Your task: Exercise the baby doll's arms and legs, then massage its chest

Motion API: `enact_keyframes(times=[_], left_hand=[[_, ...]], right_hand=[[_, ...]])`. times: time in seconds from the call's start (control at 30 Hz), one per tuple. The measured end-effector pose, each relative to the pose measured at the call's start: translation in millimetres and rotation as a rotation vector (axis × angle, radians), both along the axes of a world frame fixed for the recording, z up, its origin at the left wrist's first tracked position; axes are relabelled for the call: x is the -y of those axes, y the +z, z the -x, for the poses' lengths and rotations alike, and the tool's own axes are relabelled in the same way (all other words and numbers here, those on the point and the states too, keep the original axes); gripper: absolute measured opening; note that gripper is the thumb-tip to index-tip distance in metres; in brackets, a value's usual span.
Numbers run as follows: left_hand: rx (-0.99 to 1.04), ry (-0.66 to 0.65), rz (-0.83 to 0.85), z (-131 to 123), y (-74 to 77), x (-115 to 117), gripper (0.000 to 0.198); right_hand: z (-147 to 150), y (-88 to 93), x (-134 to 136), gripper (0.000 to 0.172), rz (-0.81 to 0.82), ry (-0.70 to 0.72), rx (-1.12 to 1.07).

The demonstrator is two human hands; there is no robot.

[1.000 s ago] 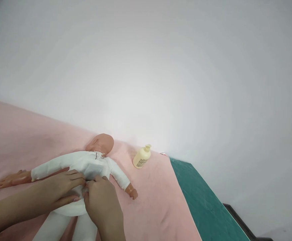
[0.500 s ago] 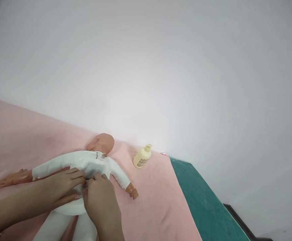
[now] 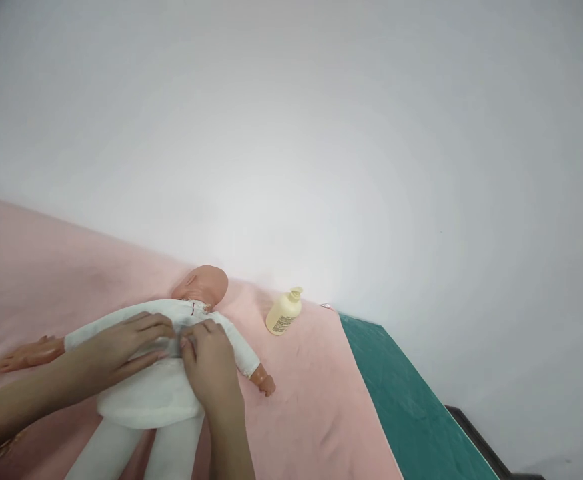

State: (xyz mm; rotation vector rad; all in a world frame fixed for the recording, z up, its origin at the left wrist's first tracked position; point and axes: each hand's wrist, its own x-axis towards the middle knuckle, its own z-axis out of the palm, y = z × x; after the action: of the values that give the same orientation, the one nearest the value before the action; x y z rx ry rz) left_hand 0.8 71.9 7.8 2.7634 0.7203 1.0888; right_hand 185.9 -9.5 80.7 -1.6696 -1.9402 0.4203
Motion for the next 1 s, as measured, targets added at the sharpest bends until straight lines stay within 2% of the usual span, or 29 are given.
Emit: enact_keyframes(times=[0.1,0.3,0.47,0.6,0.73,1.0], left_hand=[[0.009,0.027,0.006,0,-5.8,-11,0.04],[-0.014,0.109,0.073,-5,-18.2,-14,0.05],[-0.02,0.134,0.11,-9,-22.8,-15,0.053],[-0.005,0.136,0.144,-9,-21.1,-16,0.05],[0.021,0.154,0.11,-10,-20.4,-17,0.052],[0.002,0.164,0.067,-9,-25.0,-17,0.052]], right_hand=[[-5,-10.4,-11,0.026,-0.042,-0.047,-0.035],[-6,-27.9,-19,0.041,0.042,-0.006,-0.034],[-4,-31.3,-19,0.041,0.038,-0.004,0.023],[-3,-33.3,-21,0.04,-0.001,-0.021,-0.024],[-4,-36.1,-23,0.045,0.002,-0.027,-0.04],[-4,-36.9,-23,0.044,0.011,-0.023,-0.049]])
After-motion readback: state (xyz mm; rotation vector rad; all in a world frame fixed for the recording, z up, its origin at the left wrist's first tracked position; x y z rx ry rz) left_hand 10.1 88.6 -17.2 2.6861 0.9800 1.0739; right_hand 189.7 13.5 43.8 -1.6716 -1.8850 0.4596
